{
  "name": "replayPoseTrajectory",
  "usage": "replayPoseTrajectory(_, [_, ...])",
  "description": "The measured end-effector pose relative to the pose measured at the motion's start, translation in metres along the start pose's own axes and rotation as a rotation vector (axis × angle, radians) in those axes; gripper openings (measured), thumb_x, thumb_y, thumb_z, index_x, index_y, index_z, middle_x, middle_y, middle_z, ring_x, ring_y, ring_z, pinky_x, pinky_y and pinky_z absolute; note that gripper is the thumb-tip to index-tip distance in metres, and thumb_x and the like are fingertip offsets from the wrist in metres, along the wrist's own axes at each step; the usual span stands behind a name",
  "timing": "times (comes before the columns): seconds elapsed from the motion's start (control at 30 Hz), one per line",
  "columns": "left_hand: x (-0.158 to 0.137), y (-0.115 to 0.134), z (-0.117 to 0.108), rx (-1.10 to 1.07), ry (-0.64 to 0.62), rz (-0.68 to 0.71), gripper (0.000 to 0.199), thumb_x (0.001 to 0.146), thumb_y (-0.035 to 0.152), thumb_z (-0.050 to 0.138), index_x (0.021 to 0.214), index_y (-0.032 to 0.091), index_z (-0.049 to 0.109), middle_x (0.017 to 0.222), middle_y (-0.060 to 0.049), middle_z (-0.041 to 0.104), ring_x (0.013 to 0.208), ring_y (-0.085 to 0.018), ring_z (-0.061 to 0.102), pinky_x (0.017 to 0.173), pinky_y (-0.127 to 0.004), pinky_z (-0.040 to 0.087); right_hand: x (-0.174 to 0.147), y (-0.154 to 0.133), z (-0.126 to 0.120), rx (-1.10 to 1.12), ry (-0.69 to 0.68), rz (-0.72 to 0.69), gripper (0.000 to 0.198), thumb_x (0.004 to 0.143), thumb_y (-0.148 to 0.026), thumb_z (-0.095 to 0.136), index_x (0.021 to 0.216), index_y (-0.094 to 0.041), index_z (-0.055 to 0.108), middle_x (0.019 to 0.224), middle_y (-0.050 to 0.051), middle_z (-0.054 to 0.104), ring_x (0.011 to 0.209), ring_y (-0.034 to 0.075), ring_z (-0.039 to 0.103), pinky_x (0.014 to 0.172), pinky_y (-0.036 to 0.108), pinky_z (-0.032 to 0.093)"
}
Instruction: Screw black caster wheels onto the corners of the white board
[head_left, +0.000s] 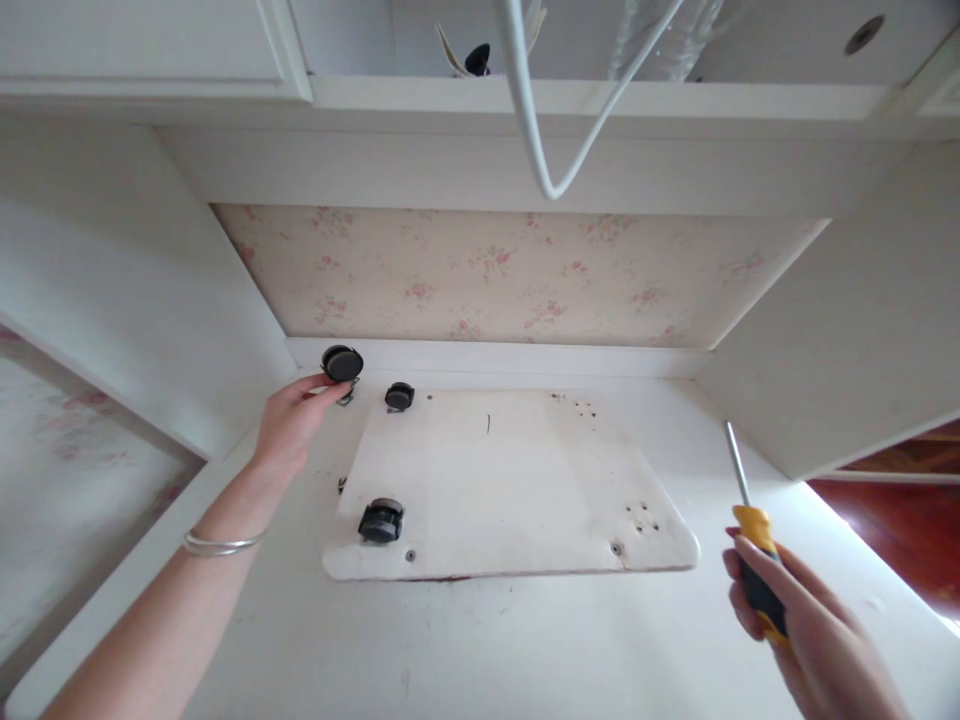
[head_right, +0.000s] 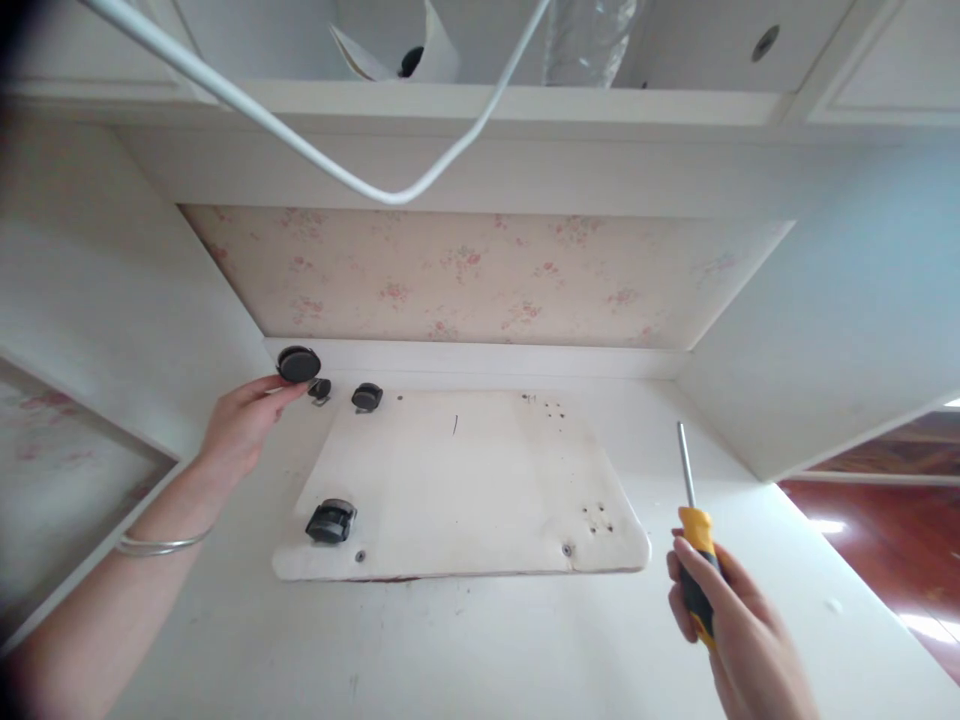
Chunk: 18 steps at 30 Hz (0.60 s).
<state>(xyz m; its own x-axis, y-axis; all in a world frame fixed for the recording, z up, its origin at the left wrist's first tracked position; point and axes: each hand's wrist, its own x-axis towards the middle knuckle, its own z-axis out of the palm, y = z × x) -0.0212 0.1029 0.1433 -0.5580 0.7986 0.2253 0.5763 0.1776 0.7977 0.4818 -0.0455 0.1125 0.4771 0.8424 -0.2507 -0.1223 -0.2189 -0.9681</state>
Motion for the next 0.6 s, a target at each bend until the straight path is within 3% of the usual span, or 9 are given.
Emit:
replayPoseTrajectory(0.13, [-0.059, 0.063, 0.018, -0.105, -0.163, 0.137, 0.039, 0.073, 0.054, 0.069, 0.098, 0.025, 0.075, 0.068, 0.004, 0.067, 0.063, -0.015, 0.055, 0.059, -0.026, 0.037, 0.036, -0.016, 0.012, -0.100, -0.131, -0.093, 0.031, 0.079, -0.048, 0.071, 0.086, -0.020, 0.062, 0.074, -0.002, 0.056, 0.050, 0.007, 0.043, 0.043, 0.020, 0.033])
replayPoseTrajectory(0.2, [-0.088, 0.096, 0.047, -0.111, -0.267, 0.150, 0.030, 0.073, 0.049, 0.070, 0.087, 0.025, 0.077, 0.063, 0.003, 0.066, 0.061, -0.016, 0.057, 0.057, -0.027, 0.038, 0.048, -0.024, 0.023, -0.151, -0.169, -0.105, 0.034, 0.081, -0.053, 0.067, 0.083, -0.019, 0.061, 0.071, -0.001, 0.056, 0.046, 0.006, 0.039, 0.040, 0.022, 0.028])
replayPoseTrajectory(0.3, [-0.124, 0.135, 0.103, -0.099, -0.372, 0.269, 0.014, 0.075, 0.033, 0.068, 0.080, 0.025, 0.078, 0.084, 0.001, 0.074, 0.083, -0.018, 0.065, 0.072, -0.026, 0.043, 0.055, -0.031, 0.037, -0.286, -0.188, -0.067, 0.039, 0.080, -0.057, 0.064, 0.078, -0.019, 0.061, 0.054, -0.004, 0.047, 0.039, 0.007, 0.034, 0.037, 0.023, 0.019])
replayPoseTrajectory(0.43, [-0.148, 0.156, 0.174, 0.076, -0.426, 0.267, 0.018, 0.079, 0.030, 0.062, 0.087, 0.026, 0.078, 0.101, -0.003, 0.074, 0.087, -0.019, 0.067, 0.071, -0.026, 0.044, 0.050, -0.029, 0.043, -0.324, -0.262, -0.058, 0.037, 0.080, -0.056, 0.064, 0.078, -0.019, 0.062, 0.048, -0.004, 0.044, 0.038, 0.008, 0.035, 0.037, 0.024, 0.020])
replayPoseTrajectory(0.6, [-0.153, 0.165, 0.232, 0.138, -0.414, 0.264, 0.020, 0.081, 0.030, 0.059, 0.090, 0.025, 0.077, 0.104, -0.007, 0.072, 0.091, -0.022, 0.066, 0.072, -0.030, 0.044, 0.046, -0.026, 0.037, -0.439, -0.283, -0.036, 0.040, 0.083, -0.058, 0.058, 0.081, -0.019, 0.064, 0.040, -0.006, 0.038, 0.037, 0.010, 0.033, 0.039, 0.025, 0.019])
